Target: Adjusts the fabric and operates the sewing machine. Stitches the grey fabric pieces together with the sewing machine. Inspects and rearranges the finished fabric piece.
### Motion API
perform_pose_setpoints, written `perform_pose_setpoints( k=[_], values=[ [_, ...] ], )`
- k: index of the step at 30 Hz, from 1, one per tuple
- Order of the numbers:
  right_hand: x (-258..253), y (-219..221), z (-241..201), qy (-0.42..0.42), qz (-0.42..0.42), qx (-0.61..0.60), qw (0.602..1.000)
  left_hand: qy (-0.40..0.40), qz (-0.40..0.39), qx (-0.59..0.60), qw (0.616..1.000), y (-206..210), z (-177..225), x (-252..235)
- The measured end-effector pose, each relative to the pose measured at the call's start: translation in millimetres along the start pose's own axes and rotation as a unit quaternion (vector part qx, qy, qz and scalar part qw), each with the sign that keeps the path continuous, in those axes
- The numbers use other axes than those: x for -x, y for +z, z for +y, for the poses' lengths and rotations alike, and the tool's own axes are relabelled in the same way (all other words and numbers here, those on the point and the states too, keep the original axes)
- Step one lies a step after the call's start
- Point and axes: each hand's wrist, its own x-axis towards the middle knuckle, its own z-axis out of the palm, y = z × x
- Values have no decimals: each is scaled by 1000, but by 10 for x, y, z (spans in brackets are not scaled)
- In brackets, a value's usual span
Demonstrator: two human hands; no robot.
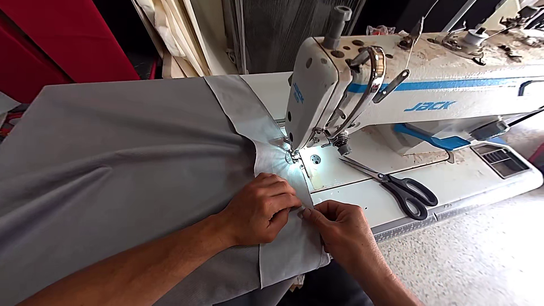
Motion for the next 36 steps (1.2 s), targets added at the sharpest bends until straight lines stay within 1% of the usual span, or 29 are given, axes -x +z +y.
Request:
perform_pose_setpoints(
  k=[4, 11, 17, 24, 29, 36],
  values=[
    [9, 1, -1, 2, -3, 5, 1000, 0, -9, -2, 1000, -4, 2, -1],
    [36, 36, 13, 26, 22, 9, 999, 2, -31, -8, 999, 11, -3, -10],
    [36, 41, 40, 27, 31, 3, 999, -3, -41, -4, 999, 15, -4, -14],
    [129, 15, 64, 39, 7, -82, 996, -16, -54, -20, 998, 5, 11, -15],
    [148, -10, 58, 54, 8, -85, 995, -12, -70, -37, 997, 6, 12, -22],
    [131, -46, -48, 114, -22, -97, 989, 24, -127, -59, 990, -63, -110, -19]
  ],
)
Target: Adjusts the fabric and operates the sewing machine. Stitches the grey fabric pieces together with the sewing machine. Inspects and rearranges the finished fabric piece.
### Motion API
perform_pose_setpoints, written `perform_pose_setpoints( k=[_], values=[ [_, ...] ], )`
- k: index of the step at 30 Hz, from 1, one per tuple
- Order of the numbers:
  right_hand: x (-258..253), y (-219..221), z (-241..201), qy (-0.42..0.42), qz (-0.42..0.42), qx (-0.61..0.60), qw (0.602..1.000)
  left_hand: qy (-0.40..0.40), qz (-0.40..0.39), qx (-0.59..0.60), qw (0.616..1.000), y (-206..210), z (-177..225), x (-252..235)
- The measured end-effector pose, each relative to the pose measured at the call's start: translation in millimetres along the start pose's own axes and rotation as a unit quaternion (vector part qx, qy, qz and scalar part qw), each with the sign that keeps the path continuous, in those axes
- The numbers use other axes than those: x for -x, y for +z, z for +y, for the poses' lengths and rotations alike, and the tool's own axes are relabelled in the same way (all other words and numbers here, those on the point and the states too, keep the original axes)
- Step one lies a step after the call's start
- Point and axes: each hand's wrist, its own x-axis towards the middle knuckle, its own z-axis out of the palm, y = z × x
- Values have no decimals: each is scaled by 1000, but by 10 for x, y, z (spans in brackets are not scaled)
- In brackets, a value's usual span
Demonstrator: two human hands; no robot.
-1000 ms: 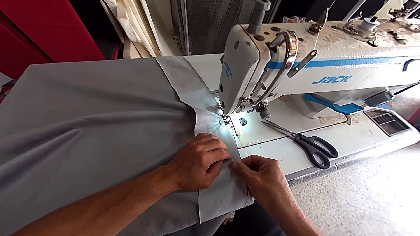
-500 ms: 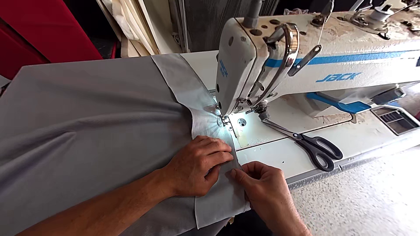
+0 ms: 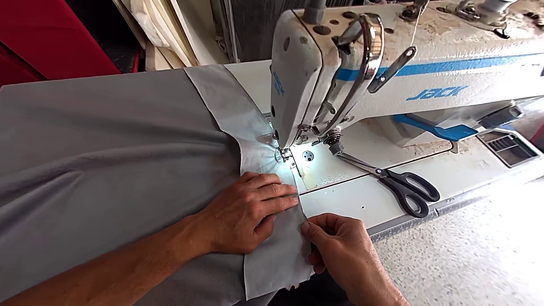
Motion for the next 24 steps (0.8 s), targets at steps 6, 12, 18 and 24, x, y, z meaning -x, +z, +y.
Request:
perform_pose_setpoints(
  k=[6, 12, 18, 24],
  values=[
    [7, 17, -31, 18, 4, -16, 1000, 10, -4, -3, 1000, 1, -39, 19],
    [-2, 17, -28, 13, 1, -17, 1000, 0, -5, -7, 1000, 2, -12, 14],
    [-26, 6, -53, 12, -5, -10, 1000, -5, -6, -6, 1000, 3, -18, -1],
    [-72, 5, -95, 21, -13, -5, 1000, -13, -3, -17, 1000, 4, -24, -12]
  ],
)
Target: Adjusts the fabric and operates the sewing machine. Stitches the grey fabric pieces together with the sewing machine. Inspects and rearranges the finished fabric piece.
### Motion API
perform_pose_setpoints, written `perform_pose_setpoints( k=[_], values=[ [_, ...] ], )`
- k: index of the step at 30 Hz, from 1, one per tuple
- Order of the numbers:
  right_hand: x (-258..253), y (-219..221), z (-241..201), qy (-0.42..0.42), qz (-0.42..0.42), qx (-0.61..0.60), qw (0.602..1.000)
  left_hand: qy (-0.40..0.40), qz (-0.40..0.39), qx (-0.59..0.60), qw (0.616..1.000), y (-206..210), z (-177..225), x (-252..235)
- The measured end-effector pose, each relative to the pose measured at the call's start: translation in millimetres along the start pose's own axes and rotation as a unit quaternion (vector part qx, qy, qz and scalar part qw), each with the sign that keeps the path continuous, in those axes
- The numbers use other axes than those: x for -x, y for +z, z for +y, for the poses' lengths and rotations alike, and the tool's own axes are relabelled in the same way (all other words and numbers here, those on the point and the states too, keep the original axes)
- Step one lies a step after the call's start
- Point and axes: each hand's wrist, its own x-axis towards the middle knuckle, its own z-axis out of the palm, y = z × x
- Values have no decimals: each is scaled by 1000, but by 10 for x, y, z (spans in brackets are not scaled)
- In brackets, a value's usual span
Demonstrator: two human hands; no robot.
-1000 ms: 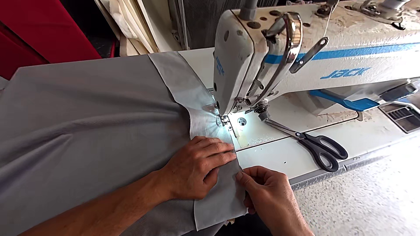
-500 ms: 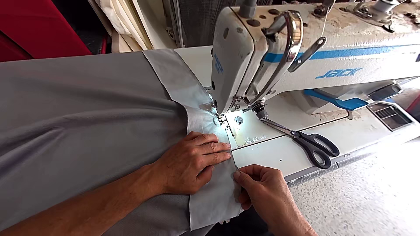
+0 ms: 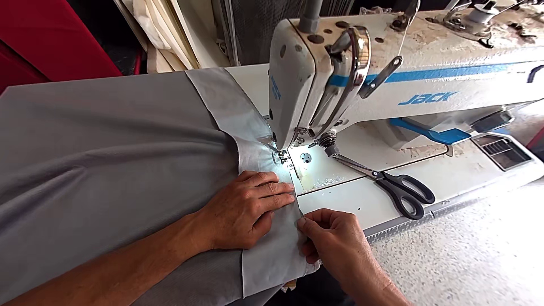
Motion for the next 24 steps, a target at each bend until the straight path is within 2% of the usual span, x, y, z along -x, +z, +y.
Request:
perform_pose_setpoints(
  k=[24],
  values=[
    [-252, -35, -202, -2, -6, 44, 999, -33, 15, -22, 999, 29, -118, -129]
  ],
)
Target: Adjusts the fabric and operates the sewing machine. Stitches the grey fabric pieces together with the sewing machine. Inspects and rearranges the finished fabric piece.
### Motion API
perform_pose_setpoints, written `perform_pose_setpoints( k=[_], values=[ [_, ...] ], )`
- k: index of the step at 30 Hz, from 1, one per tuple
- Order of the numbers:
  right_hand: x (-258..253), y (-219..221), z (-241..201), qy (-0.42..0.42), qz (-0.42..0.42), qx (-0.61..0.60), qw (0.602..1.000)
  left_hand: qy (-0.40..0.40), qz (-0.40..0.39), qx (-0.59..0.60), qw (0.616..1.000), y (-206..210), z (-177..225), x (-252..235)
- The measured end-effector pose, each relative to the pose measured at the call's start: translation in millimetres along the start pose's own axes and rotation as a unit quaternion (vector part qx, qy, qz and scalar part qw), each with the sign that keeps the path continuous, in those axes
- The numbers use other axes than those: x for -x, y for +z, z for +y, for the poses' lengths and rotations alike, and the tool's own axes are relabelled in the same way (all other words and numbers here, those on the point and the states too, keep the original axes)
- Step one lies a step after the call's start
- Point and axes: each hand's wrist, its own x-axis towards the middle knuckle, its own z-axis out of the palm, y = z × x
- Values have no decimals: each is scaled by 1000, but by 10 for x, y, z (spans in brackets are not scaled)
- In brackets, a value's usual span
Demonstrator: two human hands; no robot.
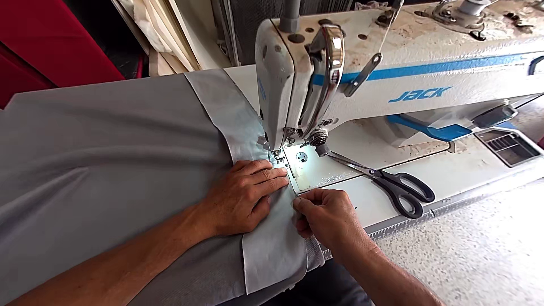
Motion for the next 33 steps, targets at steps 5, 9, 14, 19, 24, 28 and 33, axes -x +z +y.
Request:
perform_pose_setpoints(
  k=[5, 9, 14, 19, 24, 28, 33],
  values=[
    [-58, 6, -54, 0, -3, 10, 1000, 3, -4, -17, 1000, -16, -31, -23],
    [-95, 20, -99, 6, -2, 14, 1000, 0, -3, -23, 1000, -12, -70, -26],
    [-144, 36, -167, 16, 1, 19, 1000, -1, -1, -29, 1000, -19, -121, -45],
    [-201, 56, -239, 16, 2, 28, 999, 4, 4, -32, 999, -21, -190, -65],
    [-243, 69, -281, 11, 3, 29, 1000, 7, -2, -40, 999, -41, -241, -77],
    [-292, 94, -324, 13, 2, 42, 999, 14, 1, -36, 999, -61, -305, -74],
    [-348, 117, -407, 37, -5, 35, 999, 22, 6, -35, 999, -81, -404, -87]
  ],
)
